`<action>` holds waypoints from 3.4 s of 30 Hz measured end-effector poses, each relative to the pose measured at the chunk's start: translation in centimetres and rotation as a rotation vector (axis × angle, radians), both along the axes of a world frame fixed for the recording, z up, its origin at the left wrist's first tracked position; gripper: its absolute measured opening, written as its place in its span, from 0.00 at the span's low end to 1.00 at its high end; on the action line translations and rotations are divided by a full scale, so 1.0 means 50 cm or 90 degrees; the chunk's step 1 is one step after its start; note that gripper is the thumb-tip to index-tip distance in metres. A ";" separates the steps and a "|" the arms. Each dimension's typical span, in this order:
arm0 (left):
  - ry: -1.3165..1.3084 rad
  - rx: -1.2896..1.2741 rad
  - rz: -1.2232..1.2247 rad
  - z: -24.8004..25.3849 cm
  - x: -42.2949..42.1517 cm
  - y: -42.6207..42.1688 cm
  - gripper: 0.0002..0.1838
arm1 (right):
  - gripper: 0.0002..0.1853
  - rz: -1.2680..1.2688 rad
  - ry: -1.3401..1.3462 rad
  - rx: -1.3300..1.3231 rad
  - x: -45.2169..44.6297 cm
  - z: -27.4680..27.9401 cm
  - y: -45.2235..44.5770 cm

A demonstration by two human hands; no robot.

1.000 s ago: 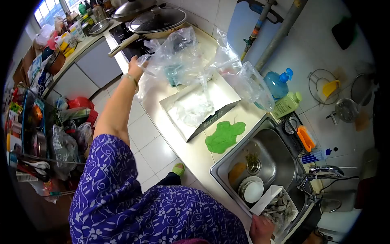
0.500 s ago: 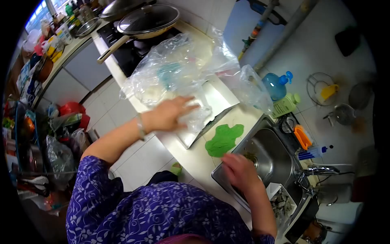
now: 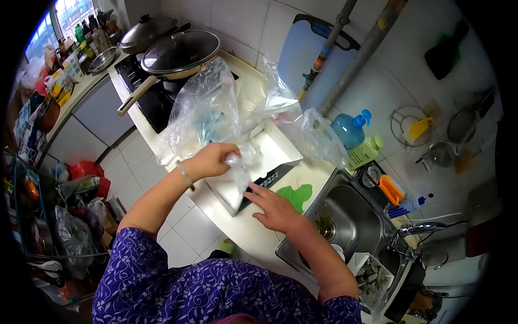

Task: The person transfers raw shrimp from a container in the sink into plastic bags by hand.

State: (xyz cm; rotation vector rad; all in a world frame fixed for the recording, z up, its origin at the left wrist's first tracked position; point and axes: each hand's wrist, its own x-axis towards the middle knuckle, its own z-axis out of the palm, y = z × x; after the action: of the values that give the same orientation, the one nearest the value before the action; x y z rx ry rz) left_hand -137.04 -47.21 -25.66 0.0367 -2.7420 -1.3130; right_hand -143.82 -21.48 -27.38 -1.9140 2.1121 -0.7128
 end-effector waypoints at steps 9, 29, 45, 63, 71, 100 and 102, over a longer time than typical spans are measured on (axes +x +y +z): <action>-0.153 -0.407 -0.059 -0.072 0.089 -0.023 0.18 | 0.19 -0.456 0.335 -0.281 -0.192 0.124 0.006; 0.118 0.374 -0.023 0.105 0.027 0.235 0.25 | 0.08 -0.330 0.046 -0.397 -0.107 0.209 0.140; -0.176 0.789 -0.100 0.055 0.081 0.425 0.20 | 0.40 -0.490 -0.013 0.075 0.069 0.040 0.369; -0.210 0.858 0.131 0.009 0.079 0.615 0.11 | 0.11 -0.156 0.014 0.013 0.212 0.077 0.678; -0.188 0.715 0.115 0.007 0.171 0.629 0.09 | 0.19 -0.888 0.219 0.025 0.086 0.012 1.029; -0.226 0.693 0.150 0.034 0.153 0.609 0.13 | 0.08 -0.911 -0.580 -0.520 0.132 0.097 1.066; -0.192 0.687 0.085 0.057 0.120 0.651 0.12 | 0.06 -0.768 -0.696 -0.590 0.149 0.104 1.012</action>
State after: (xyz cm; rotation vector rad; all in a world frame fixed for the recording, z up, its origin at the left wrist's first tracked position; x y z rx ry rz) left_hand -131.04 -14.66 -22.83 0.5066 -1.7940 -2.6875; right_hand -136.38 29.13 -22.18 0.1870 1.9183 -2.4474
